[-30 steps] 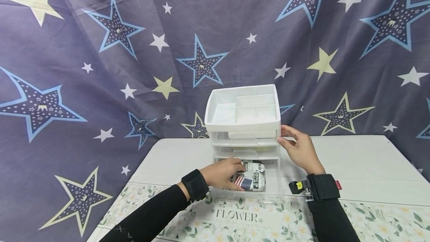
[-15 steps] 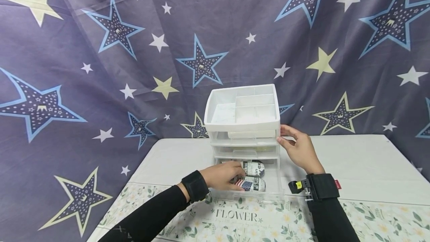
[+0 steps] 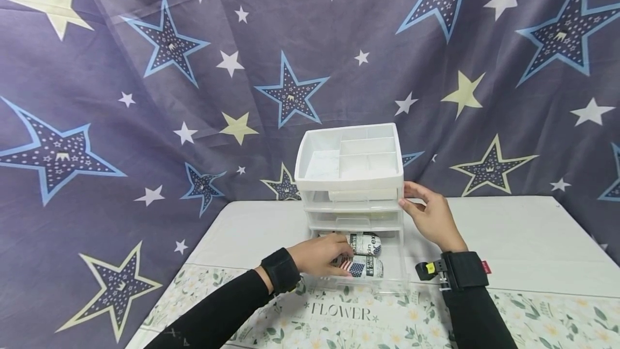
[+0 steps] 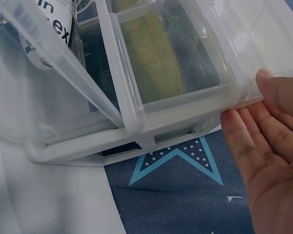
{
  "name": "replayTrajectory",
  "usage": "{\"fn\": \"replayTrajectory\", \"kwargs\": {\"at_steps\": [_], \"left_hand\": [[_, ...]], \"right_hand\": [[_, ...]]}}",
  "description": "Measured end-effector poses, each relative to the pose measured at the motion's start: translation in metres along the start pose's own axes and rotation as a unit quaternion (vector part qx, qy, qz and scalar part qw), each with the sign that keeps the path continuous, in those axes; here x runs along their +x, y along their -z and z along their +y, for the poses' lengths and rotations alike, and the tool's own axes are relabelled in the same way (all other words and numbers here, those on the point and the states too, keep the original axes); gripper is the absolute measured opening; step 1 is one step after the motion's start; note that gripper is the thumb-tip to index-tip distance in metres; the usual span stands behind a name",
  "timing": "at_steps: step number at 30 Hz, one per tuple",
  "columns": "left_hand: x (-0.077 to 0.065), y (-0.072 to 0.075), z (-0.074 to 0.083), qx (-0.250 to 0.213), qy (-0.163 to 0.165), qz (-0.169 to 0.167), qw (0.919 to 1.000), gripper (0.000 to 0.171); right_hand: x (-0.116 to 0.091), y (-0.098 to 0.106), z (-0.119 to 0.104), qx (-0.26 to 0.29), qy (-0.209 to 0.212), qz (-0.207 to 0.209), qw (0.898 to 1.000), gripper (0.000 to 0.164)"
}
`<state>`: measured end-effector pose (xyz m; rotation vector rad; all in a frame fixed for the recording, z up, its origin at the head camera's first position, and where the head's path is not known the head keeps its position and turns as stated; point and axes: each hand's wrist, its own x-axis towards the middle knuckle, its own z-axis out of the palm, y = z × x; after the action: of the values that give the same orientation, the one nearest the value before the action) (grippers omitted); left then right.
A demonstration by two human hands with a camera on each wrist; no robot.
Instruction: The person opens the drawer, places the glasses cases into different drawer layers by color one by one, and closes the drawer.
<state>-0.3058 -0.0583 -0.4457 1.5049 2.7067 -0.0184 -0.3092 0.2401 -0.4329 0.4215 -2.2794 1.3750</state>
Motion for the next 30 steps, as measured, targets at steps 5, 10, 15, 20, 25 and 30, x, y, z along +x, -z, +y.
{"fn": "replayTrajectory", "kwargs": {"at_steps": [5, 10, 15, 20, 25, 30], "left_hand": [[-0.003, 0.002, 0.002, -0.014, 0.014, -0.008, 0.9998, 0.051], [-0.005, 0.002, 0.005, -0.008, 0.016, -0.006, 0.9998, 0.05], [-0.01, 0.001, 0.011, -0.004, 0.022, 0.014, 0.9997, 0.05], [-0.015, 0.0, 0.021, 0.015, 0.025, 0.056, 0.998, 0.055], [-0.017, -0.004, 0.031, 0.063, -0.001, 0.12, 0.9907, 0.057], [-0.018, -0.009, 0.042, 0.14, -0.045, 0.184, 0.9719, 0.047]], "right_hand": [[-0.001, -0.001, 0.0, 0.0, 0.001, -0.001, 1.0, 0.046], [-0.001, 0.0, -0.001, 0.003, -0.001, -0.004, 1.0, 0.048], [-0.001, 0.0, -0.001, 0.002, -0.003, -0.003, 1.0, 0.047], [-0.001, 0.0, 0.0, -0.002, -0.005, -0.003, 1.0, 0.047], [-0.001, 0.0, -0.001, 0.0, -0.004, -0.002, 1.0, 0.047], [-0.001, 0.0, -0.001, 0.002, -0.005, -0.002, 1.0, 0.047]]}}
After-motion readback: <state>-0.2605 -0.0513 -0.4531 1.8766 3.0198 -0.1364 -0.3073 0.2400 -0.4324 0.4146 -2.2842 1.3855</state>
